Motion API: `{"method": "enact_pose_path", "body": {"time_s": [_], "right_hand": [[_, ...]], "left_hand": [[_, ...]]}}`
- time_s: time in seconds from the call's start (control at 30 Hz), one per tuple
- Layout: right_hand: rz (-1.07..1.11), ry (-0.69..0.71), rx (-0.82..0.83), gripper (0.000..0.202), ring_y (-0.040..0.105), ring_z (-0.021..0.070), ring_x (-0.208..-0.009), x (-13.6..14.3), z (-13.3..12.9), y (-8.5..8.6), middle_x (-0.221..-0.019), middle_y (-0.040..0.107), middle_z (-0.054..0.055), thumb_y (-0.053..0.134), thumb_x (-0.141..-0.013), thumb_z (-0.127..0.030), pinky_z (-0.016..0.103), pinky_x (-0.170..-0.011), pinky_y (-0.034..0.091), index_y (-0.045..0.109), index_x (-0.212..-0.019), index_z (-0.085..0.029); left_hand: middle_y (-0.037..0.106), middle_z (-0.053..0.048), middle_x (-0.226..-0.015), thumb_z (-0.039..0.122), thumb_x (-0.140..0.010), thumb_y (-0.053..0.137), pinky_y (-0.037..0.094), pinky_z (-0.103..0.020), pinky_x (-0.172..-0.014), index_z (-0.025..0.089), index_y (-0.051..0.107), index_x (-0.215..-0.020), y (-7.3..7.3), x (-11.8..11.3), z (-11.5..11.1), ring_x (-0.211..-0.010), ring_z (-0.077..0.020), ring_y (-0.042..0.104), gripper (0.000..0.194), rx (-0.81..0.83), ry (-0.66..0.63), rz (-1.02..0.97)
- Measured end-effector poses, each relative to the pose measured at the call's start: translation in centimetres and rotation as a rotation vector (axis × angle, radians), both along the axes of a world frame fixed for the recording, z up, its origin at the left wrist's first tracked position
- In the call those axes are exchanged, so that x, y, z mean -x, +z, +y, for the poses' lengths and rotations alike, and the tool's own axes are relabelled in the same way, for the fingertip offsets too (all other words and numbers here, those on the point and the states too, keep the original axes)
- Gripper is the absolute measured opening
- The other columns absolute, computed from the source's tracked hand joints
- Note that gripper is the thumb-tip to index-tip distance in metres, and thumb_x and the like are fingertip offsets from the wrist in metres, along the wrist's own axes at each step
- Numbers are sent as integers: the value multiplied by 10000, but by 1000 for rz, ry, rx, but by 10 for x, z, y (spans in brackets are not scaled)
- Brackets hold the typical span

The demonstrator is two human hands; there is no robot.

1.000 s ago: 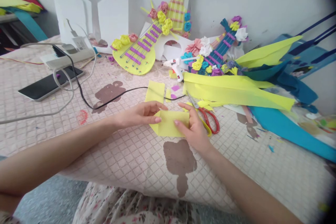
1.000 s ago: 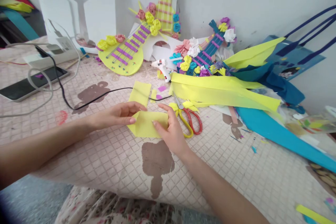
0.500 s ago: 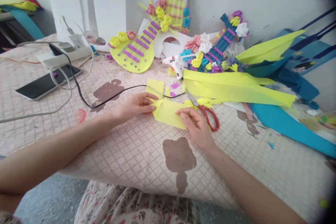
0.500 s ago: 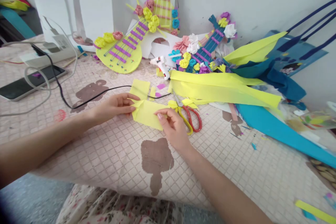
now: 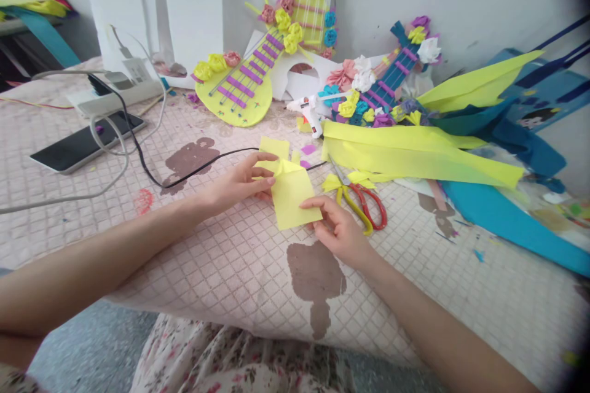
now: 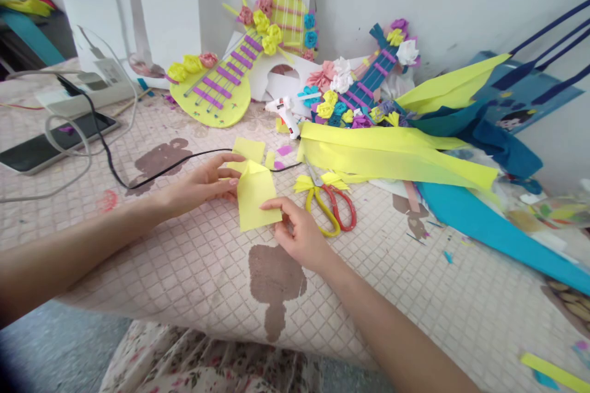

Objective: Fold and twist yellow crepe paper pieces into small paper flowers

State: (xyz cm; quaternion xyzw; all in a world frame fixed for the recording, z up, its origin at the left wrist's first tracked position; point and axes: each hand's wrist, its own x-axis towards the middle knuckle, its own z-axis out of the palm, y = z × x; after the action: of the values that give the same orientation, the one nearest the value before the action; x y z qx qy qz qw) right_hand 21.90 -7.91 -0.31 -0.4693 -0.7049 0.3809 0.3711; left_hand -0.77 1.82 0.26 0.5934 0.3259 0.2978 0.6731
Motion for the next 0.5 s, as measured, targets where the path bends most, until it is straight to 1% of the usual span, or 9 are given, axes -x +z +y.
{"method": "enact_pose_path", "body": {"time_s": [0.07, 0.1, 0.13, 0.2, 0.3, 0.4, 0.5], "right_hand": [[-4, -47, -23, 311, 583, 150, -738, 1, 1, -1, -996, 602, 33, 480, -799, -106, 297, -643, 496, 539, -1068, -250], [-12, -68, -27, 284, 588, 154, -747, 2, 1, -2, -987, 605, 34, 491, -810, -126, 295, -639, 496, 535, -1062, -250], [-25, -84, -26, 260, 592, 157, -751, 2, 1, -3, -972, 607, 33, 502, -817, -146, 294, -634, 496, 532, -1053, -249], [-64, -93, -19, 229, 599, 161, -744, 3, 1, -4, -940, 613, 31, 523, -818, -170, 292, -622, 497, 527, -1034, -246], [-119, -91, -36, 252, 606, 162, -738, 3, 0, -4, -929, 620, 27, 540, -798, -155, 290, -611, 495, 521, -1032, -247], [-182, -113, -146, 293, 586, 159, -728, 3, 1, -3, -914, 610, 23, 534, -762, -93, 289, -605, 480, 532, -1012, -245], [-246, -114, -271, 239, 533, 140, -670, 2, 2, -1, -863, 560, 22, 527, -752, -53, 282, -579, 455, 568, -907, -231]], "left_hand": [[577, -47, -1036, 245, -817, 637, 546, -317, -770, 254, 378, -1266, 2, 0, -1, -812, -127, 629, 518, -20, -34, -7], [580, -55, -1054, 242, -803, 653, 545, -326, -783, 248, 394, -1262, 2, 0, -1, -828, -134, 632, 527, -31, -55, -14], [588, -58, -1056, 243, -791, 666, 541, -329, -792, 235, 429, -1239, 3, 0, -1, -841, -139, 633, 506, -40, -81, -14], [619, -52, -1012, 259, -778, 679, 535, -316, -784, 198, 532, -1137, 3, 0, -1, -836, -141, 634, 392, -56, -133, 14], [665, -43, -915, 283, -769, 687, 530, -287, -743, 163, 632, -978, 3, 0, -2, -789, -135, 634, 247, -90, -169, 95], [683, -44, -900, 267, -761, 682, 526, -275, -727, 161, 655, -932, 1, 0, -1, -790, -139, 637, 203, -126, -156, 126], [679, -48, -910, 230, -782, 629, 524, -282, -742, 153, 638, -956, -2, 0, 0, -795, -134, 637, 190, -133, -175, 134]]}}
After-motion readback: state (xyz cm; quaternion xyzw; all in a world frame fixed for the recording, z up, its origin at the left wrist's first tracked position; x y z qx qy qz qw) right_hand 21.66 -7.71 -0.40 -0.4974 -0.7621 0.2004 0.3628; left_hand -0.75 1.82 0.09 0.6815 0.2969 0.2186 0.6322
